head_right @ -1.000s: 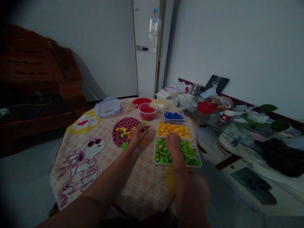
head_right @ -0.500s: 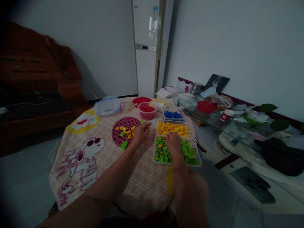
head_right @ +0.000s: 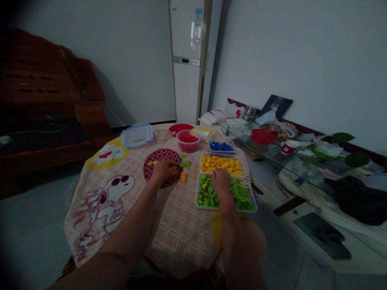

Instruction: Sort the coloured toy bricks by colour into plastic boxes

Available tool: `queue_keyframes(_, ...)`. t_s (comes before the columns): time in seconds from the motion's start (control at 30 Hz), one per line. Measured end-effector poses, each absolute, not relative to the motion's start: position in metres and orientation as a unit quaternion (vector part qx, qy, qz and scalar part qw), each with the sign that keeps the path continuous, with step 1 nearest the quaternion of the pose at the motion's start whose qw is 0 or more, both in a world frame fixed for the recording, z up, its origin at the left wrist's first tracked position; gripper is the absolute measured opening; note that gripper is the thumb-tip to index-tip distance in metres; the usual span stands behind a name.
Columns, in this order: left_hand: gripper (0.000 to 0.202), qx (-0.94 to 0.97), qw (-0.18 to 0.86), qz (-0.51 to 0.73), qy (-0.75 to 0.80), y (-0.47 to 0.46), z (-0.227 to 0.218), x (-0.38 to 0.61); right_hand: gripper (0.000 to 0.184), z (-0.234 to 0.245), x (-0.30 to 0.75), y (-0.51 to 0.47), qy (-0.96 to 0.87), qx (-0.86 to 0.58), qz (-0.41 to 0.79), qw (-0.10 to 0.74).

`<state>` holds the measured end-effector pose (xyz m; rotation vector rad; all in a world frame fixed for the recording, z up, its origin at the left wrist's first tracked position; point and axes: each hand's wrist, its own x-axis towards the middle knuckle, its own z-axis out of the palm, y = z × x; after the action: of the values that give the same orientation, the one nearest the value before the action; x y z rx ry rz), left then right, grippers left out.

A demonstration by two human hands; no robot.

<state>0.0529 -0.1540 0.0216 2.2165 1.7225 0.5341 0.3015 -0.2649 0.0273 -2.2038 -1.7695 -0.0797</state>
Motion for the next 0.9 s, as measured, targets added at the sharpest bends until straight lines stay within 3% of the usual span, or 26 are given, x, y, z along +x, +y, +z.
queue_keyframes(0.3,0.022,0.773,0.131,0.131,0.606,-0.161,0.029,0.057,0.026,0.025,0.303,-0.264,-0.622,-0.766,-0.032,0.158)
queue_keyframes(0.6,0.018,0.77,0.155,0.237,0.571,-0.156,0.018,0.062,0.025,0.027,0.301,-0.265,-0.618,-0.771,-0.027,0.153)
queue_keyframes(0.9,0.014,0.694,0.345,0.407,0.483,-0.165,0.006,0.097,0.026,0.029,0.3,-0.266,-0.613,-0.775,-0.029,0.152)
